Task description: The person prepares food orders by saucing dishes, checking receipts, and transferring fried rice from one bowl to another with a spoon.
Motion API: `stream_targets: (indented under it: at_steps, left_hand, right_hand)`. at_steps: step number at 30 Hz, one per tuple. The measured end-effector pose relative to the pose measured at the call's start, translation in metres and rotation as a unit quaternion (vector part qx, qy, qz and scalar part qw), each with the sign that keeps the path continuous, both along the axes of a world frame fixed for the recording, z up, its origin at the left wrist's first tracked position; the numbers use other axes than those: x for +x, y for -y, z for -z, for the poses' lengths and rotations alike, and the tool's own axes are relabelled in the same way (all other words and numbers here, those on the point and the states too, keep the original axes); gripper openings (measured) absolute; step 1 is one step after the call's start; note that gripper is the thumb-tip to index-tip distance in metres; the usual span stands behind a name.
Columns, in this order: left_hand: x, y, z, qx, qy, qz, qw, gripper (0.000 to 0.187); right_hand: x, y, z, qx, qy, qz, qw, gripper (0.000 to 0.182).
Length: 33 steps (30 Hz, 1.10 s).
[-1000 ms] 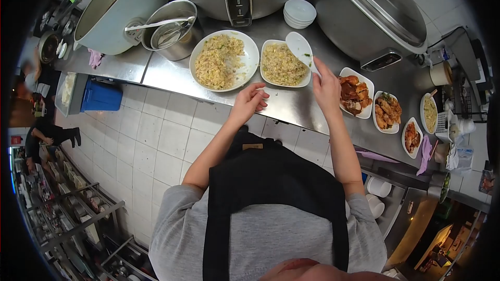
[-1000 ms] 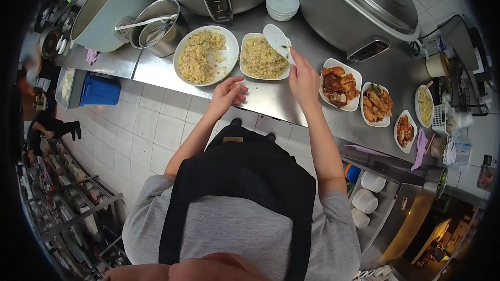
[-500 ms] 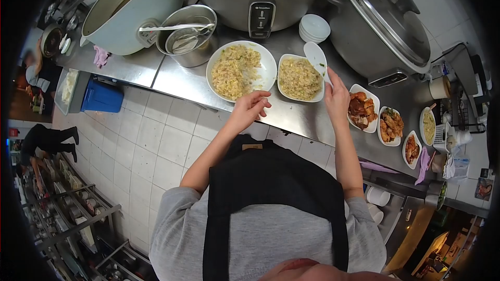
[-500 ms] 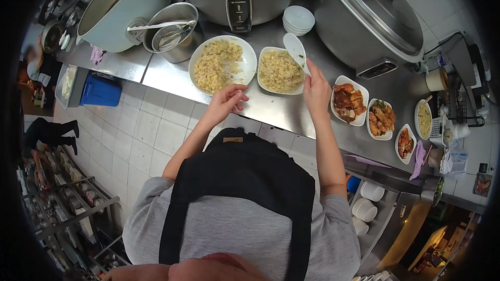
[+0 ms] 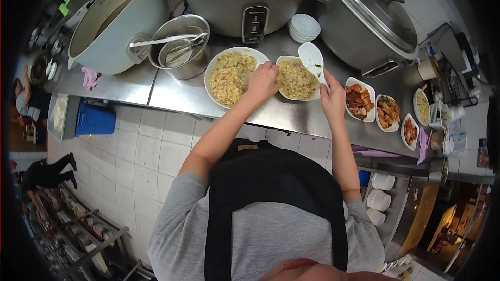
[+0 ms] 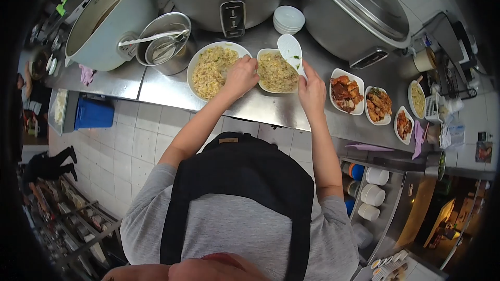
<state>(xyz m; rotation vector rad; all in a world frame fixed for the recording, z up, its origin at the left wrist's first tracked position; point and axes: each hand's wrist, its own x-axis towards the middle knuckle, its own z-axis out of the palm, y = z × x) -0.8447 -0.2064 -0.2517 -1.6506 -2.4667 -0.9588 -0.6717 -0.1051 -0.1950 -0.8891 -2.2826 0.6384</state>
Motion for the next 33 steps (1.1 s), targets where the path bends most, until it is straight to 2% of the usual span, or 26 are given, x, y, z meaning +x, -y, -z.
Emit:
stream_targets:
  at_steps: [1, 3, 4, 6, 8, 10, 11, 13, 17, 18, 19, 20, 22, 24, 25, 26, 27, 28, 29, 30, 32, 33]
  left_hand:
    - [0.000, -0.003, -0.005, -0.023, 0.029, 0.000, 0.999, 0.012]
    - [-0.004, -0.004, -0.004, -0.027, 0.046, 0.022, 0.998, 0.009]
    - [-0.008, -0.002, -0.004, -0.030, 0.063, 0.036, 0.997, 0.008]
    - [-0.020, 0.008, -0.010, -0.028, 0.046, 0.022, 0.998, 0.007]
    - [-0.037, 0.025, -0.013, -0.026, 0.031, 0.007, 0.999, 0.006]
    - [-0.049, 0.043, -0.012, 0.079, -0.082, 0.066, 0.991, 0.009]
    - [-0.046, 0.048, -0.020, 0.079, -0.080, 0.066, 0.991, 0.009]
    - [-0.047, 0.061, -0.043, -0.016, 0.075, -0.003, 0.997, 0.010]
    - [-0.052, 0.088, -0.056, -0.061, 0.057, -0.038, 0.996, 0.012]
    - [-0.057, 0.094, -0.052, 0.018, 0.022, -0.029, 0.999, 0.014]
    - [-0.062, 0.100, -0.051, 0.098, -0.015, -0.021, 0.995, 0.017]
    - [-0.065, 0.108, -0.051, 0.098, -0.016, -0.031, 0.995, 0.017]
    - [-0.067, 0.128, -0.051, 0.143, 0.054, -0.113, 0.982, 0.022]
    - [-0.069, 0.149, -0.033, 0.148, 0.069, -0.144, 0.976, 0.024]
    - [-0.069, 0.161, -0.018, 0.131, 0.119, -0.177, 0.968, 0.031]
    - [-0.066, 0.167, -0.008, 0.113, 0.168, -0.206, 0.957, 0.038]
    - [-0.061, 0.171, 0.001, 0.112, 0.166, -0.200, 0.959, 0.038]
    - [-0.054, 0.173, 0.006, 0.084, 0.399, -0.184, 0.894, 0.045]
    - [-0.050, 0.171, 0.010, 0.046, 0.609, -0.161, 0.776, 0.053]
    - [-0.046, 0.166, 0.013, 0.040, 0.609, -0.157, 0.777, 0.053]
    - [-0.037, 0.154, 0.017, 0.050, 0.697, -0.087, 0.710, 0.058]
    - [-0.039, 0.149, 0.023, 0.089, 0.709, -0.068, 0.696, 0.058]
  right_hand:
    - [0.002, 0.000, 0.001, 0.000, 0.000, 0.009, 1.000, 0.036]
    - [0.004, 0.000, 0.008, 0.001, -0.104, 0.015, 0.994, 0.035]
    - [0.006, 0.001, 0.010, 0.001, -0.105, 0.020, 0.994, 0.035]
    - [0.012, 0.003, 0.014, 0.064, 0.010, 0.030, 0.997, 0.035]
    - [0.011, 0.000, 0.022, 0.078, 0.003, 0.037, 0.996, 0.035]
    - [0.011, -0.003, 0.026, 0.110, -0.008, 0.037, 0.993, 0.035]
    - [0.013, 0.000, 0.026, 0.110, -0.006, 0.036, 0.993, 0.035]
    - [0.014, 0.003, 0.023, 0.116, 0.085, 0.024, 0.989, 0.036]
    - [0.011, 0.002, 0.018, 0.124, 0.059, 0.034, 0.990, 0.037]
    - [0.005, 0.003, 0.018, 0.123, 0.057, 0.026, 0.990, 0.037]
    - [-0.004, 0.005, 0.011, 0.050, -0.001, 0.015, 0.999, 0.037]
    - [-0.012, 0.010, 0.004, -0.026, -0.057, 0.004, 0.998, 0.038]
    - [-0.033, 0.029, 0.000, -0.017, -0.077, -0.048, 0.996, 0.040]
    - [-0.053, 0.046, 0.005, 0.060, -0.036, -0.139, 0.988, 0.042]
    - [-0.061, 0.053, 0.012, 0.061, -0.040, -0.139, 0.988, 0.042]
    - [-0.066, 0.060, 0.022, 0.058, 0.022, -0.131, 0.989, 0.043]
    - [-0.070, 0.065, 0.028, 0.054, 0.084, -0.120, 0.988, 0.044]
    - [-0.076, 0.069, 0.027, 0.052, 0.083, -0.111, 0.989, 0.044]
    - [-0.082, 0.070, 0.023, 0.051, 0.134, -0.095, 0.985, 0.044]
    - [-0.087, 0.070, 0.020, 0.047, 0.186, -0.081, 0.978, 0.044]
    - [-0.099, 0.059, 0.020, 0.082, 0.197, -0.093, 0.973, 0.045]
    - [-0.106, 0.052, 0.026, 0.147, 0.185, -0.141, 0.961, 0.043]
